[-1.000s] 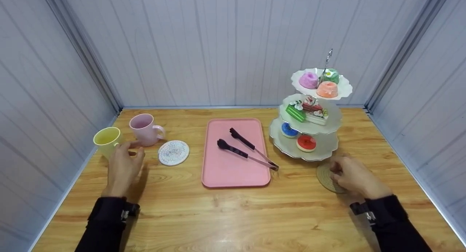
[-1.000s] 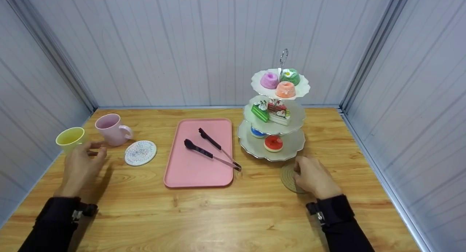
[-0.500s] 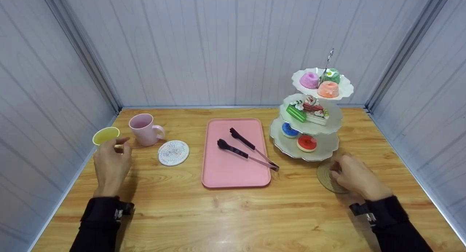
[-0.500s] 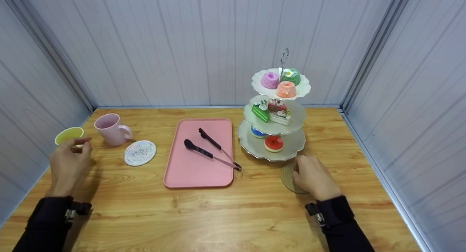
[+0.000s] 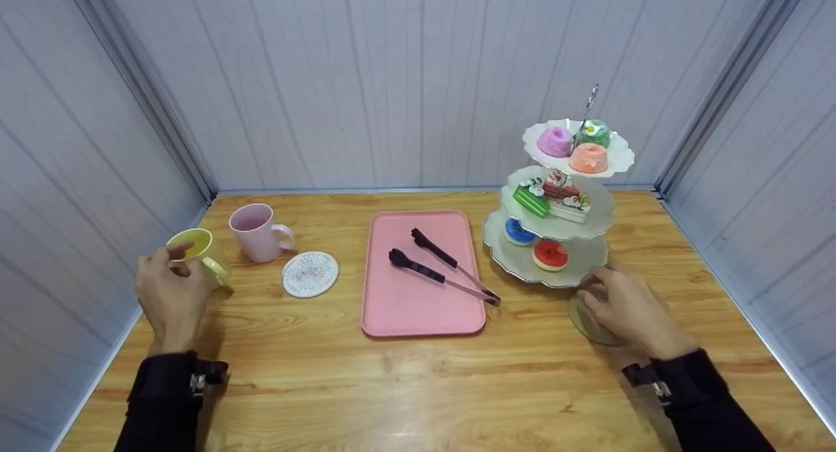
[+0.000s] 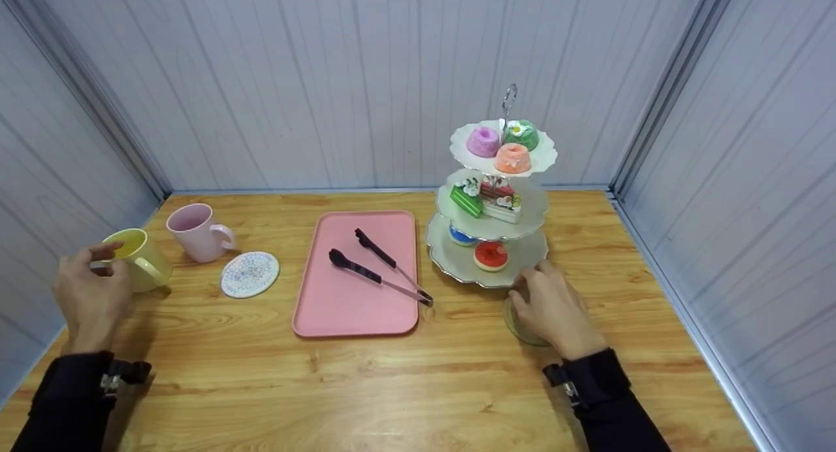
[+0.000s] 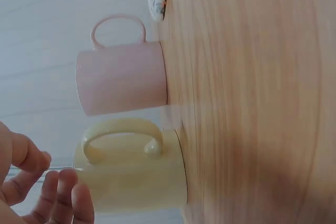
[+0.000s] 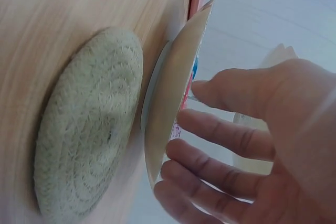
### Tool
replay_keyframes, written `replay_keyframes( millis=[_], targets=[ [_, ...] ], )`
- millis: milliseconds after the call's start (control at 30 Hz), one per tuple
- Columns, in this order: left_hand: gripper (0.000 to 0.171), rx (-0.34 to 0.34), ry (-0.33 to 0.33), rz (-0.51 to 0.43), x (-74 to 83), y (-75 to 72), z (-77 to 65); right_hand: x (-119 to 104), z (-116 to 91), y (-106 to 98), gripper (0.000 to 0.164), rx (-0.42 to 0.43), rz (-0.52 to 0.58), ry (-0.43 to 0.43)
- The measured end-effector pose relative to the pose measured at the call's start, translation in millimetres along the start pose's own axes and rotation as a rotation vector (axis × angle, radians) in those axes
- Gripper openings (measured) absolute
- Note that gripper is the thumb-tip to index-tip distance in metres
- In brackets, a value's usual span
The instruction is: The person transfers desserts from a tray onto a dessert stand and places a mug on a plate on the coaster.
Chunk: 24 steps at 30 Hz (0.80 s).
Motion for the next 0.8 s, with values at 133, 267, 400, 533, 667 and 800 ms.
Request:
replay_keyframes(
  millis=[133, 267, 400, 533, 667, 800],
  targets=[
    [0.050, -0.020, -0.079, 0.028, -10.9, -0.4, 3.7, -7, 1, -1, 0.019, 0.047, 0.003, -0.044],
    [0.061, -0.054, -0.135, 0.030, -19.3, 1.9, 4.9, -10, 2, 0, 0.019, 0.088, 0.015, -0.076],
    [0.073, -0.103, -0.166, 0.012, -26.4, 7.2, 4.7, -14, 4, 1, 0.020, 0.118, 0.024, -0.110],
    [0.084, -0.184, -0.173, 0.008, -31.3, 14.9, 6.5, -19, 4, 2, 0.023, 0.132, 0.027, -0.141],
    [0.093, -0.272, -0.163, 0.015, -32.7, 22.6, 9.7, -26, 5, 4, 0.028, 0.136, 0.037, -0.167],
    [0.100, -0.341, -0.157, 0.019, -34.9, 27.9, 10.7, -32, 7, 7, 0.032, 0.128, 0.052, -0.171]
  ],
)
Point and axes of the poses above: each hand's wrist, its own z-axis towards the middle knuckle, its own y-axis out of the palm, x = y × z, the point moved 9 cm from there along z, towards the middle knuckle, and after that the axes turned 5 degrees about z, right-handed, at the moved point
